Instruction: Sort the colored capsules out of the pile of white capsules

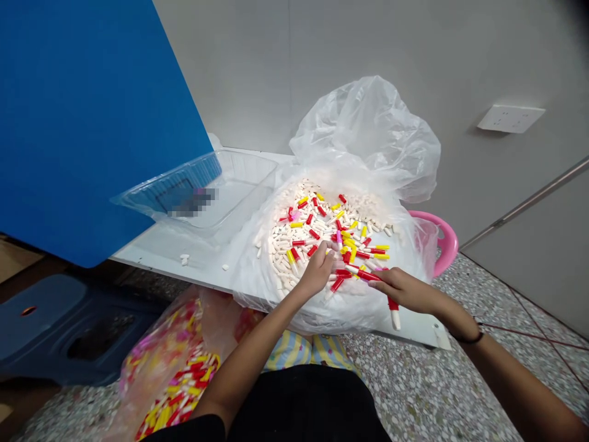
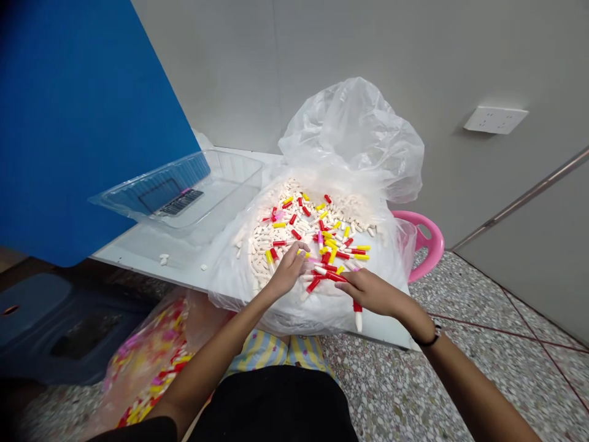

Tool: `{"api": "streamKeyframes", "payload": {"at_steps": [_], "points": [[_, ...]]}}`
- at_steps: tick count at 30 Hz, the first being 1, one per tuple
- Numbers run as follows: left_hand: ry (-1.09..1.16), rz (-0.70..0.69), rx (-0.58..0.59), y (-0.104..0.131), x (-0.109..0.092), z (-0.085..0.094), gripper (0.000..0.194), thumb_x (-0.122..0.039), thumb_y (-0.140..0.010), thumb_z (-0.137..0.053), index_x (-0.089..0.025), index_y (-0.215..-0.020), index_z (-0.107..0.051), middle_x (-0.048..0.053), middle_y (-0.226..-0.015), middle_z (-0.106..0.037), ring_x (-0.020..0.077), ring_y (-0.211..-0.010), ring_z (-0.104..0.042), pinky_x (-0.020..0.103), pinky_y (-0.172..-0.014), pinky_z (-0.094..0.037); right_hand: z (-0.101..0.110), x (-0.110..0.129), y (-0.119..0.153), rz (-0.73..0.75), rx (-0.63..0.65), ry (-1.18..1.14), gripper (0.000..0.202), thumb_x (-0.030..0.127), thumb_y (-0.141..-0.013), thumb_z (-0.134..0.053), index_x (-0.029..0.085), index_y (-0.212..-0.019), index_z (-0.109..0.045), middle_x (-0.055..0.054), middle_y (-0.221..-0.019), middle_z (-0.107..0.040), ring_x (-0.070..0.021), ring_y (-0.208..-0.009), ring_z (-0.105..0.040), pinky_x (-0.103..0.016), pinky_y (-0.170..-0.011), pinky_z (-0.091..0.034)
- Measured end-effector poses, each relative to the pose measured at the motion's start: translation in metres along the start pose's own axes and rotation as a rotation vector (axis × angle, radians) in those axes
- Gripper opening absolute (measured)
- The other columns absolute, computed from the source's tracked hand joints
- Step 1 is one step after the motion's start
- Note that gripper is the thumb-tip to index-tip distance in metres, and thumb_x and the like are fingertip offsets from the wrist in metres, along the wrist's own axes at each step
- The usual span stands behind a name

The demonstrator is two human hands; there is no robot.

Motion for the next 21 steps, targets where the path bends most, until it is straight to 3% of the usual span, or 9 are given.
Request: {"api": "streamKeyframes", "payload": {"at_steps": [5,8,10,15,21], "points": [[0.113,-0.074,0.107,0.004,-0.008,-0.006,0.027,-0.041,-0.090,-0.041,-0.017,-0.089,-0.052,0.000,-0.079,-0.048,0.0081,-0.065,-0.044,0.018,-0.057,-0.038,0.003,0.001,0.008,0.003,-0.007,-0.043,0.040,0.052,-0.086,-0.046,0.020,-0.068,-0.061,-0.002,-0.060,-0.055,-0.0166,-0.058,-0.051,-0.027,-0.057,-0.038],[0.327,0.029,0.171,0.006,0.000,-0.013,0.032,-0.046,-0.088,-0.046,-0.016,-0.096,-0.054,-0.004,-0.065,-0.040,0.0047,-0.049,-0.034,0.017,-0.045,-0.028,0.008,0.004,0.012,0.002,-0.045,-0.114,0.040,0.053,-0.087,-0.044,0.019,-0.073,-0.062,-0.002,-0.063,-0.057,-0.0178,-0.063,-0.054,-0.028,-0.062,-0.041],[0.539,0.114,0.146,0.007,0.006,-0.016,0.031,-0.045,-0.084,-0.054,-0.017,-0.097,-0.052,-0.005,-0.066,-0.043,0.0035,-0.046,-0.036,0.016,-0.043,-0.028,0.007,0.004,0.015,-0.005,-0.054,-0.120,0.042,0.053,-0.088,-0.040,0.018,-0.076,-0.061,-0.002,-0.068,-0.058,-0.0180,-0.067,-0.054,-0.028,-0.065,-0.042],[0.943,0.118,-0.001,0.006,0.004,-0.024,0.032,-0.038,-0.077,-0.065,-0.019,-0.081,-0.040,0.004,-0.085,-0.064,0.0133,-0.072,-0.063,0.026,-0.073,-0.047,-0.012,0.005,0.016,-0.002,0.000,-0.080,0.042,0.049,-0.092,-0.033,0.017,-0.072,-0.052,-0.001,-0.069,-0.054,-0.0149,-0.067,-0.049,-0.028,-0.065,-0.040],[0.960,0.120,0.038,0.013,-0.002,-0.047,0.032,-0.041,-0.081,-0.061,-0.021,-0.086,-0.036,0.009,-0.097,-0.069,0.0231,-0.088,-0.067,0.042,-0.088,-0.045,-0.020,0.003,0.016,0.006,-0.012,-0.145,0.040,0.047,-0.092,-0.034,0.017,-0.071,-0.049,0.000,-0.068,-0.050,-0.0133,-0.065,-0.045,-0.028,-0.066,-0.039]]}}
Point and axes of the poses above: each hand's wrist, its own y-axis away from the middle knuckle, its own z-axis out of the back of the hand, x = y × z, the point moved 7 cm from there along -y, towards the middle knuckle
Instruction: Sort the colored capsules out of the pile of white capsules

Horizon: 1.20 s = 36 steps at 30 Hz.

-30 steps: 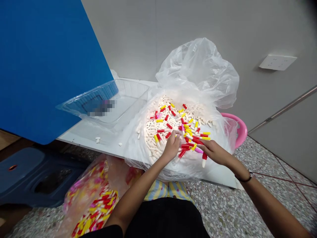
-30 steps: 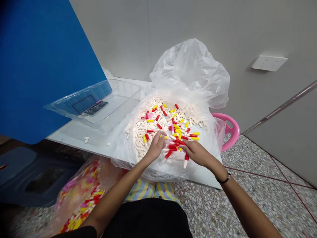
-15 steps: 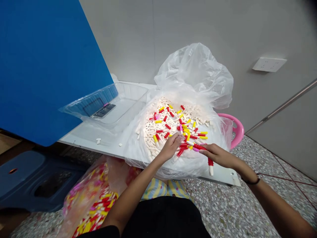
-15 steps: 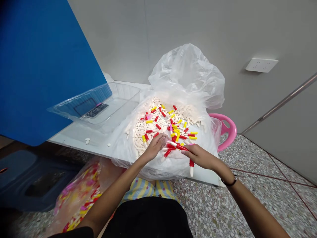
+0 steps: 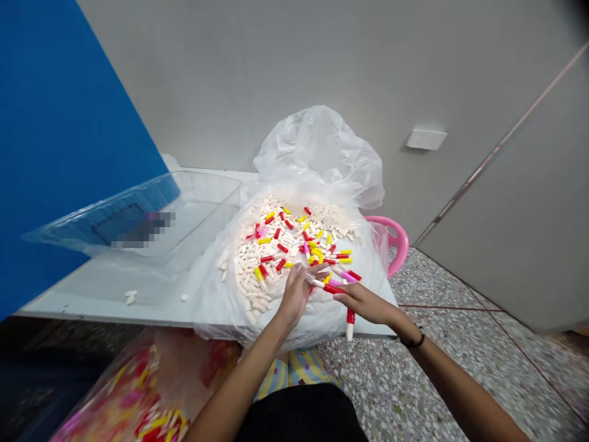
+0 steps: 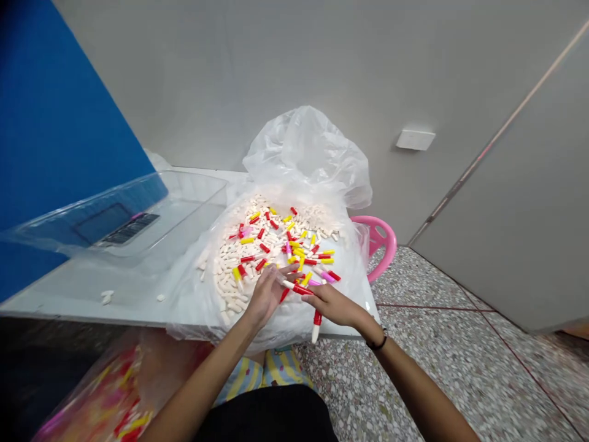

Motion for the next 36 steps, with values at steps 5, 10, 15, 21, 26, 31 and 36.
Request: {"api": "streamKeyframes", "payload": {"at_steps": [5,10,15,21,26,31,36], "points": [[-0.190,-0.037,0.004,0.007,0.011,-0.003,0.027,-0.043,-0.086,-0.052,-0.020,-0.094,-0.040,0.008,-0.097,-0.068,0.0195,-0.089,-0.064,0.035,-0.084,-0.045,0.002,0.002,0.002,0.056,-0.011,-0.091,0.042,0.050,-0.091,-0.036,0.016,-0.078,-0.057,0.000,-0.069,-0.054,-0.0139,-0.070,-0.048,-0.028,-0.071,-0.042],[-0.522,-0.038,-0.016,0.007,0.014,0.005,0.034,-0.051,-0.083,-0.051,-0.018,-0.092,-0.049,0.002,-0.079,-0.060,0.0119,-0.069,-0.056,0.023,-0.064,-0.042,0.001,-0.010,-0.001,0.002,-0.076,-0.199,0.043,0.051,-0.090,-0.038,0.016,-0.073,-0.056,0.002,-0.058,-0.048,-0.0119,-0.059,-0.046,-0.024,-0.058,-0.039],[-0.655,0.166,0.014,0.008,0.024,0.009,0.040,-0.056,-0.076,-0.052,-0.017,-0.072,-0.045,-0.006,-0.057,-0.040,0.0057,-0.046,-0.036,0.018,-0.042,-0.022,0.013,-0.004,-0.003,-0.032,-0.290,-0.055,0.032,0.043,-0.090,-0.043,0.017,-0.076,-0.053,0.001,-0.062,-0.056,-0.0129,-0.061,-0.055,-0.024,-0.060,-0.039],[-0.565,0.275,0.022,0.007,0.024,0.005,0.033,-0.051,-0.080,-0.045,-0.019,-0.072,-0.036,-0.009,-0.051,-0.028,0.0039,-0.040,-0.023,0.017,-0.040,-0.012,0.013,0.014,0.000,0.080,-0.247,0.139,0.023,0.040,-0.090,-0.046,0.019,-0.091,-0.052,-0.002,-0.074,-0.064,-0.0145,-0.065,-0.059,-0.024,-0.061,-0.039],[-0.738,0.278,0.018,0.004,0.020,0.014,0.021,-0.039,-0.085,-0.038,-0.019,-0.081,-0.041,-0.005,-0.058,-0.037,0.0063,-0.044,-0.032,0.017,-0.042,-0.022,0.010,0.009,0.002,0.105,-0.182,0.214,0.029,0.044,-0.090,-0.044,0.018,-0.085,-0.055,-0.003,-0.069,-0.062,-0.0154,-0.066,-0.055,-0.025,-0.062,-0.036],[-1.334,-0.235,0.104,0.011,-0.005,-0.001,0.018,-0.031,-0.089,-0.033,-0.019,-0.096,-0.045,0.002,-0.072,-0.052,0.0136,-0.060,-0.049,0.024,-0.060,-0.039,-0.019,-0.026,0.002,-0.250,0.013,-0.439,0.045,0.058,-0.082,-0.046,0.019,-0.061,-0.041,0.008,-0.046,-0.031,-0.0059,-0.040,-0.025,-0.021,-0.042,-0.020],[-1.433,-0.268,0.272,0.013,-0.002,-0.005,0.019,-0.031,-0.088,-0.039,-0.020,-0.098,-0.050,0.001,-0.067,-0.053,0.0151,-0.057,-0.051,0.025,-0.061,-0.038,-0.042,-0.039,0.007,-0.402,0.140,-0.700,0.045,0.060,-0.078,-0.050,0.018,-0.065,-0.045,0.011,-0.042,-0.026,-0.0037,-0.035,-0.017,-0.021,-0.038,-0.012]]}}
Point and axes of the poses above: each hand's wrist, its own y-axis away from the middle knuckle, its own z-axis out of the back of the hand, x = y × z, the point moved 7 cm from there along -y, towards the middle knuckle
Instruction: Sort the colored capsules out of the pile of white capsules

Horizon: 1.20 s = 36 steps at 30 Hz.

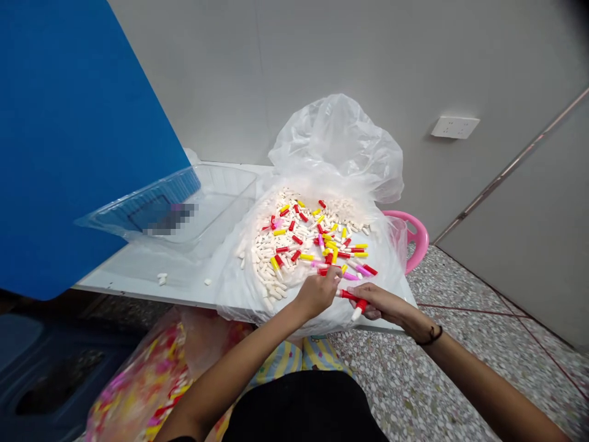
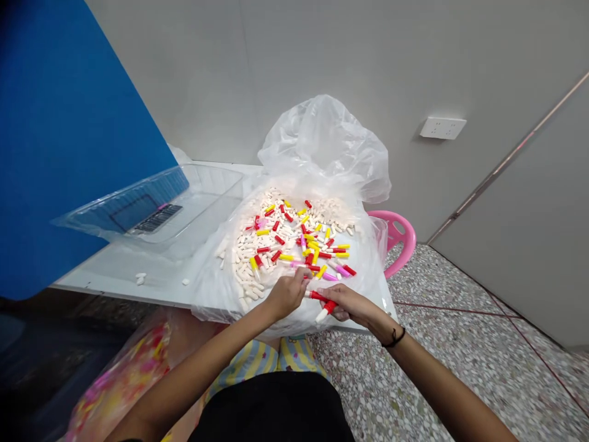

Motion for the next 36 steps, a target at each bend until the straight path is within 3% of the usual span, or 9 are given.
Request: {"api": "streamKeyframes", "payload": {"at_steps": [5,7,10,13,18,21,27,33,36], "points": [[0.499,0.365,-0.017,-0.008,0.022,0.000,0.020,-0.040,-0.086,-0.044,-0.020,-0.086,-0.047,-0.002,-0.065,-0.047,0.0116,-0.055,-0.044,0.021,-0.052,-0.034,0.012,0.044,0.015,0.430,-0.372,0.681,0.028,0.043,-0.084,-0.052,0.016,-0.085,-0.057,-0.001,-0.062,-0.056,-0.0129,-0.056,-0.051,-0.024,-0.053,-0.034],[0.691,0.532,0.091,-0.007,0.027,-0.009,0.025,-0.045,-0.083,-0.047,-0.020,-0.085,-0.044,-0.006,-0.059,-0.039,0.0077,-0.048,-0.035,0.018,-0.045,-0.025,0.005,0.055,0.021,0.523,-0.391,0.975,0.018,0.031,-0.089,-0.047,0.016,-0.087,-0.056,-0.007,-0.077,-0.063,-0.0167,-0.069,-0.057,-0.026,-0.060,-0.036],[0.834,0.645,0.264,-0.004,0.025,-0.019,0.027,-0.046,-0.081,-0.051,-0.021,-0.086,-0.040,-0.009,-0.055,-0.030,0.0040,-0.042,-0.025,0.016,-0.042,-0.013,-0.002,0.061,0.025,0.541,-0.322,1.228,0.015,0.024,-0.091,-0.042,0.016,-0.087,-0.054,-0.008,-0.080,-0.065,-0.0180,-0.068,-0.058,-0.027,-0.058,-0.034],[0.870,0.663,0.330,0.001,0.023,-0.023,0.026,-0.044,-0.081,-0.051,-0.021,-0.085,-0.037,-0.010,-0.056,-0.029,0.0031,-0.041,-0.023,0.015,-0.042,-0.011,-0.004,0.063,0.027,0.545,-0.242,1.293,0.015,0.026,-0.092,-0.042,0.017,-0.085,-0.052,-0.005,-0.073,-0.064,-0.0167,-0.062,-0.056,-0.026,-0.054,-0.030],[0.679,0.517,0.027,-0.004,0.025,-0.005,0.028,-0.047,-0.083,-0.046,-0.020,-0.088,-0.043,-0.006,-0.064,-0.039,0.0049,-0.047,-0.034,0.015,-0.042,-0.026,0.000,0.064,0.022,0.538,-0.216,1.175,0.015,0.026,-0.092,-0.041,0.018,-0.085,-0.050,-0.002,-0.066,-0.060,-0.0149,-0.059,-0.054,-0.025,-0.054,-0.030],[0.677,0.507,-0.031,-0.006,0.023,0.000,0.031,-0.049,-0.080,-0.049,-0.019,-0.086,-0.044,-0.005,-0.066,-0.042,0.0057,-0.050,-0.038,0.016,-0.044,-0.029,0.000,0.065,0.017,0.541,-0.213,1.176,0.018,0.031,-0.093,-0.040,0.017,-0.087,-0.051,-0.002,-0.065,-0.059,-0.0141,-0.058,-0.054,-0.025,-0.053,-0.030],[0.893,0.717,0.260,-0.006,0.020,-0.020,0.043,-0.058,-0.069,-0.059,-0.021,-0.079,-0.040,-0.011,-0.048,-0.025,0.0031,-0.039,-0.018,0.016,-0.042,-0.008,0.006,0.077,0.022,0.547,-0.356,1.299,0.028,0.034,-0.094,-0.040,0.014,-0.113,-0.045,-0.005,-0.078,-0.066,-0.0138,-0.064,-0.059,-0.023,-0.053,-0.031],[0.878,0.807,0.457,-0.014,0.035,-0.040,0.047,-0.057,-0.061,-0.065,-0.020,-0.065,-0.035,-0.012,-0.043,-0.022,0.0021,-0.038,-0.010,0.019,-0.043,-0.003,0.012,0.076,0.024,0.555,-0.203,1.572,0.022,0.030,-0.097,-0.033,0.020,-0.111,-0.045,-0.001,-0.073,-0.067,-0.0127,-0.068,-0.059,-0.022,-0.057,-0.033],[0.851,0.820,0.469,-0.010,0.036,-0.044,0.049,-0.058,-0.059,-0.065,-0.020,-0.065,-0.034,-0.012,-0.043,-0.022,0.0020,-0.038,-0.010,0.018,-0.043,-0.004,0.010,0.076,0.024,0.575,-0.166,1.579,0.023,0.032,-0.097,-0.034,0.021,-0.112,-0.048,0.000,-0.071,-0.067,-0.0122,-0.065,-0.057,-0.022,-0.055,-0.030]]}}
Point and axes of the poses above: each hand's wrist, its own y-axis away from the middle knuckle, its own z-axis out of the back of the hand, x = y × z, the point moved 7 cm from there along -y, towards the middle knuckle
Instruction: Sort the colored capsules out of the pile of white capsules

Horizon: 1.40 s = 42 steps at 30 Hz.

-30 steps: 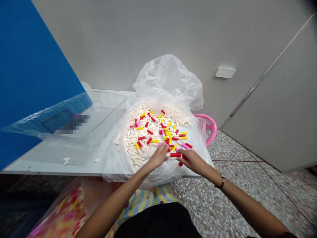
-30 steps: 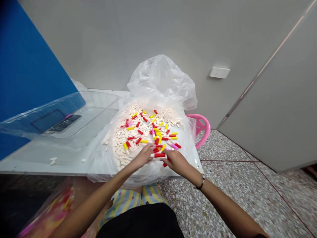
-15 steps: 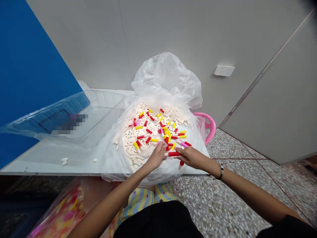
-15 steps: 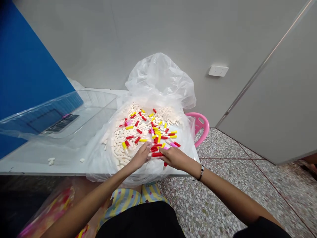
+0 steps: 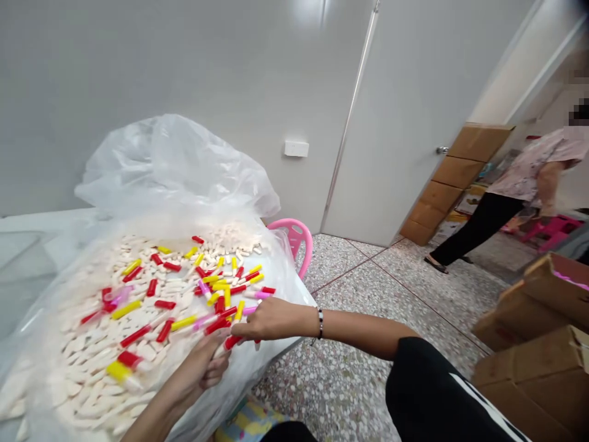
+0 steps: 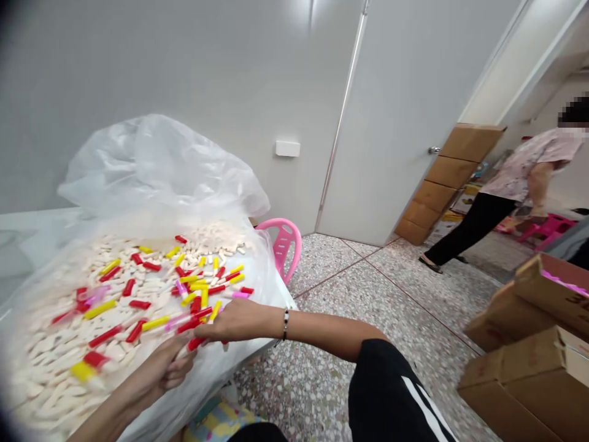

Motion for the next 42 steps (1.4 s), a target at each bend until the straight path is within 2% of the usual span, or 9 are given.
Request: {"api": "streamKeyframes", "payload": {"at_steps": [3,7,10,14,17,26,31,38,42], "points": [[-0.001,-0.086,-0.133,0.003,0.003,0.007,0.047,-0.059,-0.061,-0.063,-0.021,-0.074,-0.040,-0.012,-0.045,-0.026,0.0036,-0.037,-0.017,0.017,-0.041,-0.009,0.002,0.005,-0.004,0.031,-0.028,-0.059,0.023,0.033,-0.095,-0.040,0.019,-0.106,-0.053,-0.002,-0.070,-0.065,-0.0123,-0.061,-0.054,-0.023,-0.051,-0.027],[-0.102,-0.489,-0.454,0.026,-0.014,0.023,0.034,-0.049,-0.075,-0.055,-0.021,-0.093,-0.050,-0.001,-0.072,-0.053,0.0125,-0.057,-0.048,0.021,-0.049,-0.034,0.003,0.004,-0.009,-0.005,-0.066,-0.332,0.023,0.031,-0.093,-0.042,0.015,-0.091,-0.058,-0.002,-0.066,-0.060,-0.0101,-0.057,-0.050,-0.022,-0.052,-0.030],[-0.365,-0.701,-0.576,0.045,-0.027,0.024,0.020,-0.035,-0.083,-0.048,-0.020,-0.094,-0.052,0.001,-0.068,-0.053,0.0170,-0.060,-0.050,0.028,-0.058,-0.038,-0.003,0.000,-0.014,-0.036,-0.096,-0.678,0.026,0.034,-0.092,-0.043,0.015,-0.086,-0.059,0.000,-0.068,-0.058,-0.0087,-0.057,-0.048,-0.020,-0.055,-0.034],[-0.856,-0.842,-0.600,0.054,-0.034,0.016,0.018,-0.022,-0.086,-0.041,-0.018,-0.096,-0.056,0.005,-0.066,-0.053,0.0184,-0.055,-0.049,0.030,-0.059,-0.034,-0.031,-0.002,-0.020,-0.173,0.015,-1.099,0.033,0.046,-0.087,-0.046,0.015,-0.086,-0.059,0.006,-0.051,-0.045,-0.0070,-0.043,-0.040,-0.019,-0.042,-0.030],[-1.014,-0.864,-0.592,0.050,-0.032,0.015,0.021,-0.023,-0.088,-0.041,-0.017,-0.097,-0.059,0.007,-0.069,-0.056,0.0210,-0.058,-0.053,0.031,-0.057,-0.034,-0.059,-0.002,-0.018,-0.341,0.145,-1.284,0.037,0.051,-0.084,-0.048,0.016,-0.089,-0.055,0.011,-0.042,-0.035,-0.0062,-0.032,-0.032,-0.018,-0.033,-0.023],[-0.974,-0.943,-0.659,0.060,-0.049,0.049,0.025,-0.017,-0.088,-0.035,-0.016,-0.101,-0.056,0.011,-0.095,-0.058,0.0256,-0.092,-0.055,0.036,-0.081,-0.043,-0.079,-0.048,-0.001,-0.597,-0.093,-1.257,0.045,0.060,-0.080,-0.045,0.015,-0.080,-0.053,0.009,-0.038,-0.035,-0.0072,-0.033,-0.031,-0.021,-0.035,-0.020],[-1.171,-0.780,-0.816,0.052,-0.064,0.090,0.025,-0.014,-0.087,-0.037,-0.013,-0.104,-0.056,0.012,-0.105,-0.056,0.0245,-0.102,-0.051,0.035,-0.088,-0.041,-0.081,-0.071,0.003,-0.652,-0.146,-1.078,0.046,0.059,-0.079,-0.046,0.014,-0.085,-0.056,0.008,-0.039,-0.038,-0.0088,-0.033,-0.035,-0.023,-0.038,-0.025],[-1.202,-0.190,-1.154,0.038,-0.073,0.214,0.030,-0.004,-0.081,-0.038,-0.014,-0.103,-0.055,0.014,-0.114,-0.052,0.0259,-0.110,-0.044,0.041,-0.092,-0.037,-0.098,-0.104,0.014,-0.825,-0.225,-1.070,0.048,0.060,-0.071,-0.055,0.013,-0.083,-0.059,0.006,-0.035,-0.041,-0.0096,-0.033,-0.035,-0.023,-0.037,-0.024],[-1.177,-0.207,-1.151,0.040,-0.071,0.230,0.020,-0.017,-0.087,-0.040,-0.015,-0.101,-0.054,0.014,-0.111,-0.054,0.0264,-0.110,-0.044,0.040,-0.092,-0.036,-0.090,-0.114,0.021,-0.868,-0.421,-1.125,0.048,0.058,-0.064,-0.064,0.014,-0.081,-0.059,0.005,-0.038,-0.044,-0.0089,-0.035,-0.036,-0.022,-0.038,-0.025]]}}
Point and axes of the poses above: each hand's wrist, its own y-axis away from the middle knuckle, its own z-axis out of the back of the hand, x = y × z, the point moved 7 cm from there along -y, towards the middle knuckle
